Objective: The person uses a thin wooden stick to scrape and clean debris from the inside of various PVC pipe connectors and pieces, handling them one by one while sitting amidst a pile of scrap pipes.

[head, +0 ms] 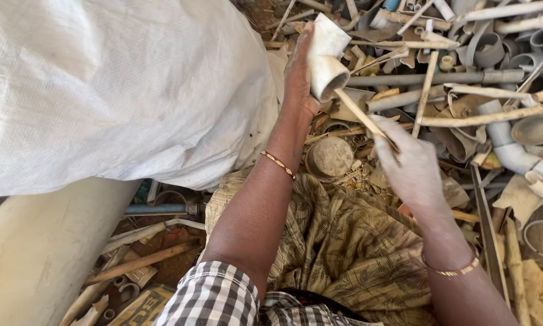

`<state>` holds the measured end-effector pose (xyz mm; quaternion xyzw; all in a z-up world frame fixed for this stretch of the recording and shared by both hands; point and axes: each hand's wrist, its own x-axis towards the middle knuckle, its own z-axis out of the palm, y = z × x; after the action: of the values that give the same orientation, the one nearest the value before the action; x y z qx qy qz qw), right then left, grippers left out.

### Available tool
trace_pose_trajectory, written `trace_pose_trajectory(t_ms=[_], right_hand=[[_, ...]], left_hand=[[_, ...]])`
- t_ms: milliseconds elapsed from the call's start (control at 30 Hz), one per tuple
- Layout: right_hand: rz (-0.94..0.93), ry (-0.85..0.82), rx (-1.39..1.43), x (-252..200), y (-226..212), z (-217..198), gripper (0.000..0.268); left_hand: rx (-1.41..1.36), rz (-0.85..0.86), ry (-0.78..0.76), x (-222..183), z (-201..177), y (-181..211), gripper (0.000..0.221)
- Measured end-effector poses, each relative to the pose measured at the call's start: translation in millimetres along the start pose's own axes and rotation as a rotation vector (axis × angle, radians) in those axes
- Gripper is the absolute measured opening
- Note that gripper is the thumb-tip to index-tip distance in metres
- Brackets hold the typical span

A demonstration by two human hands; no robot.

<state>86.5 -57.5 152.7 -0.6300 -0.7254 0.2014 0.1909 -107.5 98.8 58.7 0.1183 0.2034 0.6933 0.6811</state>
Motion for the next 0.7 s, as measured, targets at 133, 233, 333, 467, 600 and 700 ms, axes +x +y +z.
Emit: trace_pose_trajectory(t_ms=[133, 233, 333, 467, 600, 700], right_hand=[[-0.241, 0.199, -0.514, 10, 12, 22, 0.02], [-0.288, 0.253, -0.798, 7, 18, 30, 0.026], [-0.364, 0.147, -0.327, 9, 20, 30, 0.021], [-0.227, 0.175, -0.669, 8, 16, 40, 0.02], [-0.175, -0.007, -0.556, 10, 12, 43, 0.02], [-0.166, 0.039, -0.768, 4, 10, 40, 0.026]], left_hand=[[0.179, -0.041, 0.119, -9, 12, -6, 0.093], [0.168, -0.058, 0.113, -14, 15, -14, 0.093], [0.084, -0.184, 0.113, -9, 15, -18, 0.09], [0.203, -0.157, 0.153, -8, 4, -29, 0.08], [0.181, -0.193, 0.111, -4, -3, -39, 0.073], [0.146, -0.2, 0.161, -4, -9, -39, 0.073]])
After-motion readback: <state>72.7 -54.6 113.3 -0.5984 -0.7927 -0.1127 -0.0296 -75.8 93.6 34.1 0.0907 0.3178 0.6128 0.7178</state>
